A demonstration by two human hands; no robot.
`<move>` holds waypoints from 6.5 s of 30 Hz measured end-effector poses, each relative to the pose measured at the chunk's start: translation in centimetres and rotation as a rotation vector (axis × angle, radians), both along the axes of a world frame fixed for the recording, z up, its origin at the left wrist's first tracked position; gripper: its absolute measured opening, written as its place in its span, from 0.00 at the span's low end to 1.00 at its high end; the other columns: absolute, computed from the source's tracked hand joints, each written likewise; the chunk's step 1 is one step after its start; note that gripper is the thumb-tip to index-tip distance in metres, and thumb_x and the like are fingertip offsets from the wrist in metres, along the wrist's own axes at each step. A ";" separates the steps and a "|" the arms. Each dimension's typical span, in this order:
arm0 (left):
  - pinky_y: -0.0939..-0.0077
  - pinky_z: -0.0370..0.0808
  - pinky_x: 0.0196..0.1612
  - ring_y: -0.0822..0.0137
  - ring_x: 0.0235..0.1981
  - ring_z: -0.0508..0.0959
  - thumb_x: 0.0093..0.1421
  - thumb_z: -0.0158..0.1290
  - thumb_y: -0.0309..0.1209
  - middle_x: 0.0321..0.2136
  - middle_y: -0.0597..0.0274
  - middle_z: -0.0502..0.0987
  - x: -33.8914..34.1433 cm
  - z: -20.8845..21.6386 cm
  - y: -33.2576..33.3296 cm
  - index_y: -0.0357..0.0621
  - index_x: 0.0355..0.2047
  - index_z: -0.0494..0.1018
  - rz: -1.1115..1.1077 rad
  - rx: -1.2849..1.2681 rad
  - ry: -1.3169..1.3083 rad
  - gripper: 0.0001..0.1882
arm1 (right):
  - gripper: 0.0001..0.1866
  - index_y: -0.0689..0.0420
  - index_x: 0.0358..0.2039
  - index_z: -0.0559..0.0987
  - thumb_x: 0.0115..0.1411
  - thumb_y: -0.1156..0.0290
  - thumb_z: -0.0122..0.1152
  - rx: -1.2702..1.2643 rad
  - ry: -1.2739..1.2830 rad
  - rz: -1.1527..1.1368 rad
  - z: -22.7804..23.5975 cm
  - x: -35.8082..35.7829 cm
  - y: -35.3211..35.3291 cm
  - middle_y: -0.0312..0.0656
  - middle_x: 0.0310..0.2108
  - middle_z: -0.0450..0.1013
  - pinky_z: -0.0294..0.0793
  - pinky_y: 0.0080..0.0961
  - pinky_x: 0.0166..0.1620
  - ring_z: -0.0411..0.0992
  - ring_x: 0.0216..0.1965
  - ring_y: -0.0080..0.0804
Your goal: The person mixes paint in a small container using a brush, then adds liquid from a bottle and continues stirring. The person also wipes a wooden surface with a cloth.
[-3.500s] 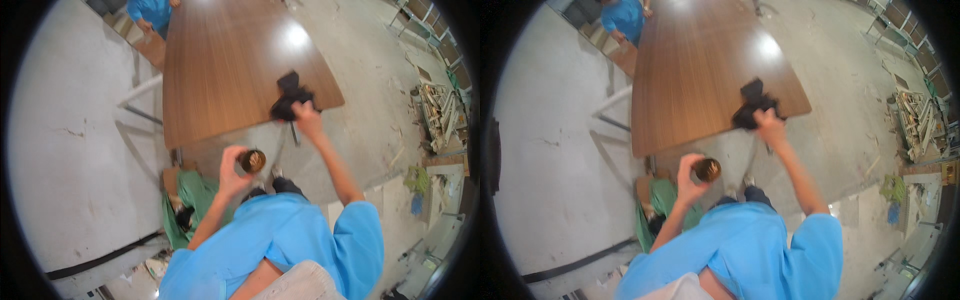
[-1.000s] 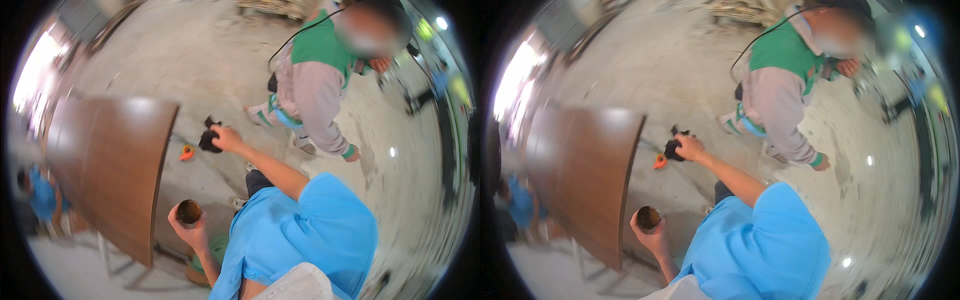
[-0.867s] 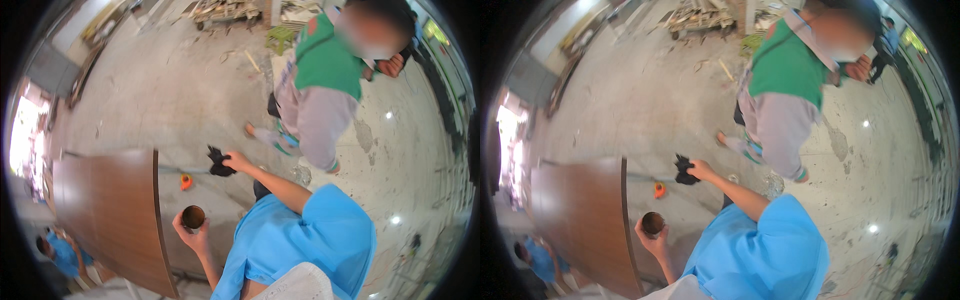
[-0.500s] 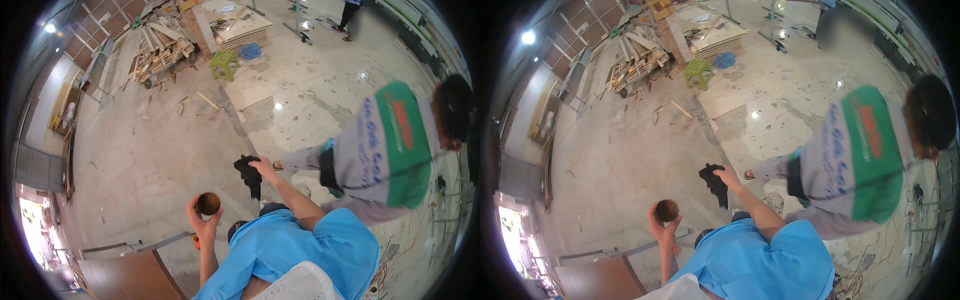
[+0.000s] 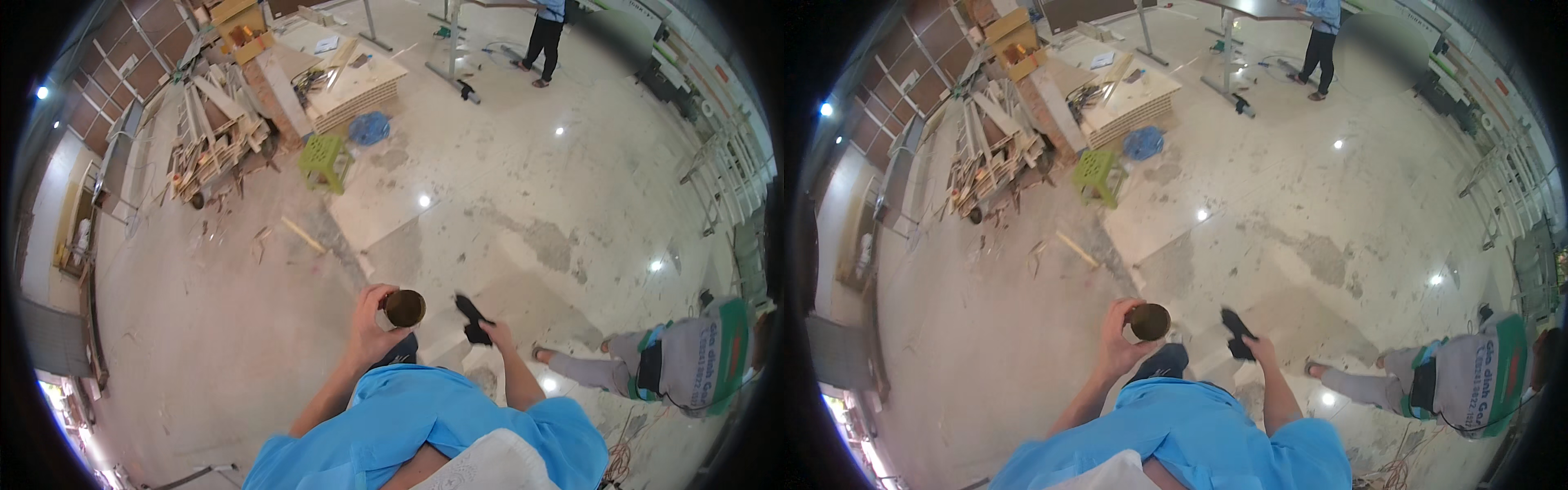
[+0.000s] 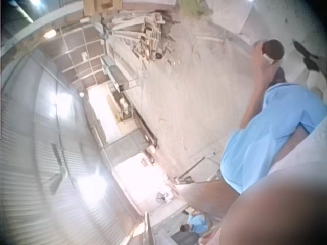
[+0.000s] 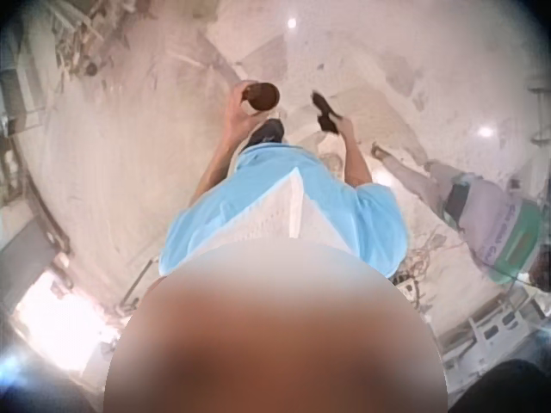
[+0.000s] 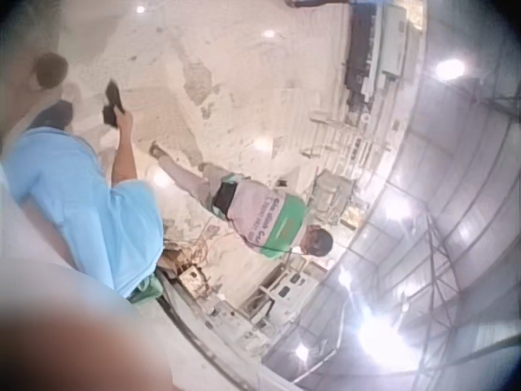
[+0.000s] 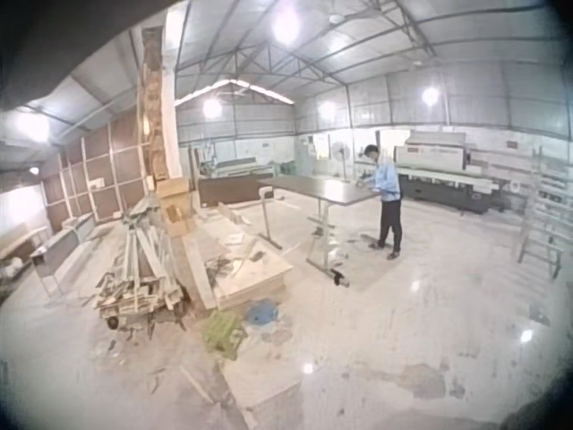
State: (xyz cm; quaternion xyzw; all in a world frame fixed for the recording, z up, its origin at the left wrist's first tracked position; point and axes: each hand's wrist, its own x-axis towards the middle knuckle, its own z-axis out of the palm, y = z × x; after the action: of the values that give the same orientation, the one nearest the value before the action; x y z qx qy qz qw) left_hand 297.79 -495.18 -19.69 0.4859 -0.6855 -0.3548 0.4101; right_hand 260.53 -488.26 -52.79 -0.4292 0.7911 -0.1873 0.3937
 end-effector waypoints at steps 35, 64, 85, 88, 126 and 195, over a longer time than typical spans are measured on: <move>0.66 0.78 0.57 0.62 0.55 0.78 0.46 0.76 0.22 0.53 0.59 0.73 -32.8 -2.6 -102.1 0.47 0.59 0.73 -0.176 0.022 0.127 0.39 | 0.38 0.65 0.41 0.85 0.71 0.36 0.52 -0.352 -0.043 -0.262 14.4 -29.8 -114.8 0.60 0.37 0.82 0.75 0.43 0.50 0.81 0.43 0.56; 0.64 0.77 0.62 0.60 0.58 0.77 0.45 0.74 0.19 0.56 0.58 0.71 -42.3 2.5 -161.1 0.43 0.61 0.69 -0.194 0.149 0.048 0.42 | 0.42 0.69 0.59 0.80 0.62 0.40 0.72 -0.508 -0.520 -0.706 18.0 -60.4 -169.3 0.46 0.53 0.80 0.74 0.36 0.57 0.77 0.51 0.34; 0.63 0.75 0.62 0.60 0.58 0.77 0.46 0.76 0.20 0.56 0.58 0.72 -21.2 0.1 -191.4 0.46 0.61 0.71 0.006 0.064 0.106 0.41 | 0.27 0.57 0.43 0.83 0.58 0.44 0.74 -0.312 0.673 0.316 31.3 -25.5 -210.4 0.48 0.43 0.79 0.79 0.49 0.48 0.80 0.46 0.54; 0.64 0.74 0.64 0.60 0.59 0.77 0.47 0.76 0.20 0.57 0.59 0.71 -18.0 -0.7 -195.5 0.46 0.61 0.71 0.091 0.135 0.083 0.42 | 0.28 0.58 0.43 0.83 0.58 0.43 0.73 -0.276 0.653 0.373 31.8 -22.4 -216.7 0.49 0.43 0.80 0.79 0.47 0.49 0.80 0.47 0.52; 0.66 0.75 0.63 0.62 0.60 0.75 0.48 0.71 0.15 0.59 0.58 0.70 -7.6 0.3 -247.4 0.42 0.64 0.67 -0.779 0.247 0.206 0.42 | 0.30 0.59 0.46 0.87 0.60 0.43 0.72 0.016 0.812 -0.948 33.0 -14.9 -207.8 0.52 0.45 0.84 0.79 0.45 0.53 0.82 0.49 0.54; 0.66 0.76 0.59 0.62 0.55 0.78 0.45 0.76 0.20 0.55 0.59 0.73 -40.2 0.0 -215.4 0.45 0.60 0.73 -1.148 0.113 0.168 0.41 | 0.20 0.57 0.36 0.75 0.80 0.55 0.48 -0.606 -0.849 -0.934 34.2 -24.1 -203.0 0.50 0.34 0.82 0.80 0.26 0.35 0.78 0.29 0.29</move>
State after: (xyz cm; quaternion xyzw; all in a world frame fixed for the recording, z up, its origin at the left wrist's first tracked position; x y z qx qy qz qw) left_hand 257.61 -710.55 -19.69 0.0280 -0.7843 -0.5935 0.1785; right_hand 236.44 -691.29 -18.60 -0.0249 0.5833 -0.7007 0.4101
